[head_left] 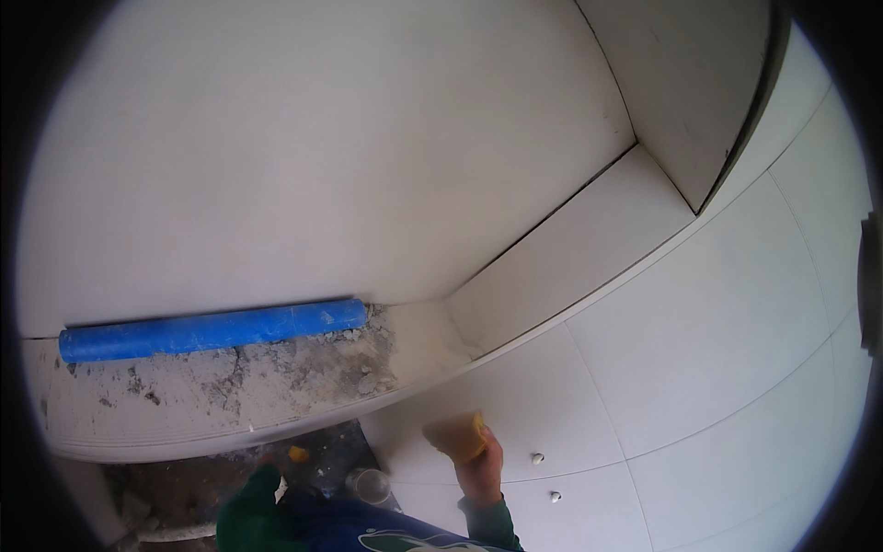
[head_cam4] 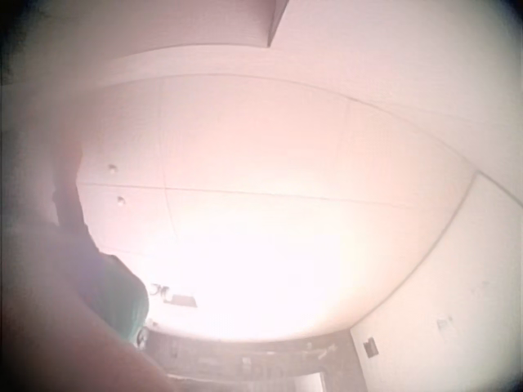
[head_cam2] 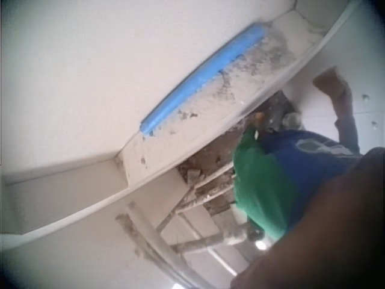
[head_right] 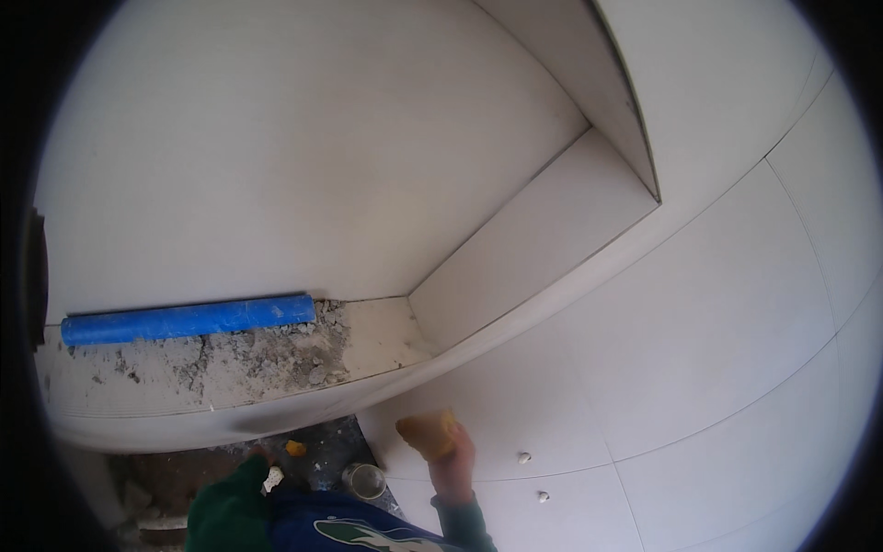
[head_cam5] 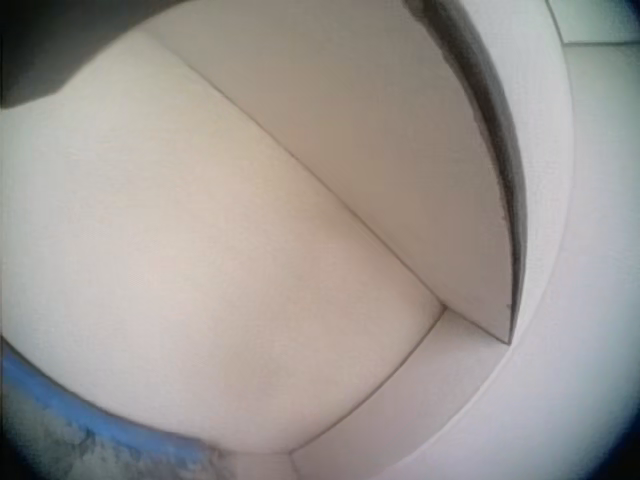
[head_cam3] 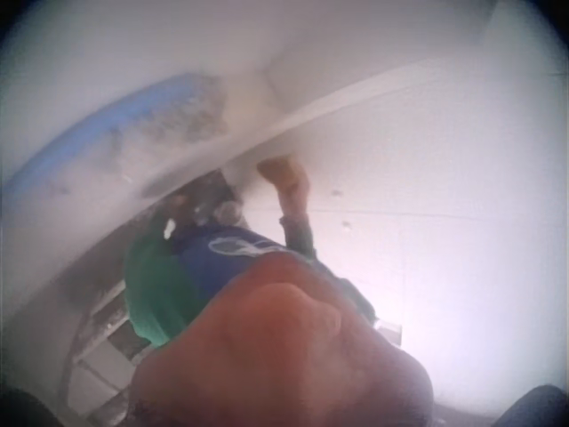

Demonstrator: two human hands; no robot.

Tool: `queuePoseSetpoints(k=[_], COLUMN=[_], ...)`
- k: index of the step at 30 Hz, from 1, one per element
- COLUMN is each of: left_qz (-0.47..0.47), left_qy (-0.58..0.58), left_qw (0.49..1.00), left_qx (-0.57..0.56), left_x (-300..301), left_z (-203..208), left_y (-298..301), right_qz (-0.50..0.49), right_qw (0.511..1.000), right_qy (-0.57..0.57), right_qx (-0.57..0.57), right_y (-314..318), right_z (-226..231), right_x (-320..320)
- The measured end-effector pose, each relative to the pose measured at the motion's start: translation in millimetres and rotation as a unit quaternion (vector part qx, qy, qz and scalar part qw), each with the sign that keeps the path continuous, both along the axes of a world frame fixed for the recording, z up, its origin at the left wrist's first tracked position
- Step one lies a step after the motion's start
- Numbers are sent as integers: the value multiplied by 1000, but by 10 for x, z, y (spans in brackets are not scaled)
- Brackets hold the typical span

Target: The person repeatedly wipes white wall tiles with a yellow sponge, dipping it into a bucket of water between passes. They also use a small tool to scrape or clean the grout lines between tiles.

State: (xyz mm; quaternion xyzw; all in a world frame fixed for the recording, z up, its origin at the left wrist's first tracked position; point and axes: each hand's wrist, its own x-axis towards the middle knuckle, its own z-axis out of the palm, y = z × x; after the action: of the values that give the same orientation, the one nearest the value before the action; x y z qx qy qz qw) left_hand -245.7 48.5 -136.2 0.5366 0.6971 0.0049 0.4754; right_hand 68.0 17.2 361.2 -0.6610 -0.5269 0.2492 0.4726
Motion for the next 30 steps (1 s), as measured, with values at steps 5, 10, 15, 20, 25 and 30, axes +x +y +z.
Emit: queuePoseSetpoints(k=[5,10,15,20,25,30], left_qz=[46,4,-39,-74,-16,-268], left_qy=[18,54,32,20,57,155], left_qw=[999,998,999,996,998,951], left_qx=[3,-9,20,-46,-10,21], left_x=[28,-28,-238,-253,-382,-320], left_z=[-388,-237,-123,349,-225,-321], left_y=[-47,-62,-110,-124,-213,-187], right_qz=[23,45,40,19,38,-12], right_qw=[959,996,996,991,999,897], right_qy=[282,-80,-74,-129,1,442], right_qx=[2,-17,13,42,14,-19], right_y=[130,100,80,-108,-174,-228], right_z=[-14,29,-338,-319,-430,-411], right_x=[-155,-235,-86,-116,-140,-215])
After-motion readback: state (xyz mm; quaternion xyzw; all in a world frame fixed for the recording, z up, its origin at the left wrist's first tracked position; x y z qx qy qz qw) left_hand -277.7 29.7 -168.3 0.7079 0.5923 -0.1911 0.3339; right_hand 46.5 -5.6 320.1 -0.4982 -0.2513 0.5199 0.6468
